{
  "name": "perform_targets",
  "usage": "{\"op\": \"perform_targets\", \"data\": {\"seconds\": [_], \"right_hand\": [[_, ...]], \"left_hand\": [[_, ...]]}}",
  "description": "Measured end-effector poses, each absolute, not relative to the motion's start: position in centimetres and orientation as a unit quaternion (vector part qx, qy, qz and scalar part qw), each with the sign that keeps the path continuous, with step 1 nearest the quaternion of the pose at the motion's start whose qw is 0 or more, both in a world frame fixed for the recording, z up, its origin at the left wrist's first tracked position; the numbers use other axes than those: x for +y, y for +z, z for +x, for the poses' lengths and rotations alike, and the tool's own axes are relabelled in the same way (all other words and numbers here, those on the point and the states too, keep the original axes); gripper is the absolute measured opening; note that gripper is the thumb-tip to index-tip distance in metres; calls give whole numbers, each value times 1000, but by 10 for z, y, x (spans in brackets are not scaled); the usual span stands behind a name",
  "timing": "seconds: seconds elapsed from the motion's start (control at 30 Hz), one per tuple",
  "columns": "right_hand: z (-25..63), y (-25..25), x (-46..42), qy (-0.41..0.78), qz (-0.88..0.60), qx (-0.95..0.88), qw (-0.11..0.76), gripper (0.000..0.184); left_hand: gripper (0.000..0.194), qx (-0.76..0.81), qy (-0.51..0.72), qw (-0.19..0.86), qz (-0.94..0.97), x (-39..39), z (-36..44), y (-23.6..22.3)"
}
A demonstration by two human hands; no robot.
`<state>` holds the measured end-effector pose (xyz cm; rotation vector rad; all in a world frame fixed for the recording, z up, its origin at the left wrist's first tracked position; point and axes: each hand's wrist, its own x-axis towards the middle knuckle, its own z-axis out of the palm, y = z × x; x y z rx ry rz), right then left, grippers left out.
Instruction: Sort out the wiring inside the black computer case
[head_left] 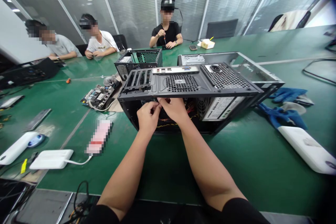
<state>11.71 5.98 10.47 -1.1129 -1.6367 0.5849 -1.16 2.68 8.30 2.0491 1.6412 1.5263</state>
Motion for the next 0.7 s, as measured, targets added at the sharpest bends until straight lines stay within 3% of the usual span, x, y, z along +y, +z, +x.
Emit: {"op": "perform_targets", "data": {"seconds": [0.27,0.7], "right_hand": [[122,110,51,296,-449,-659,525,17],[121,97,55,326,-471,-637,516,19]], "left_hand": [[20,517,506,50,689,26,-6,85],[14,516,533,-35,669,27,-1,76]]}}
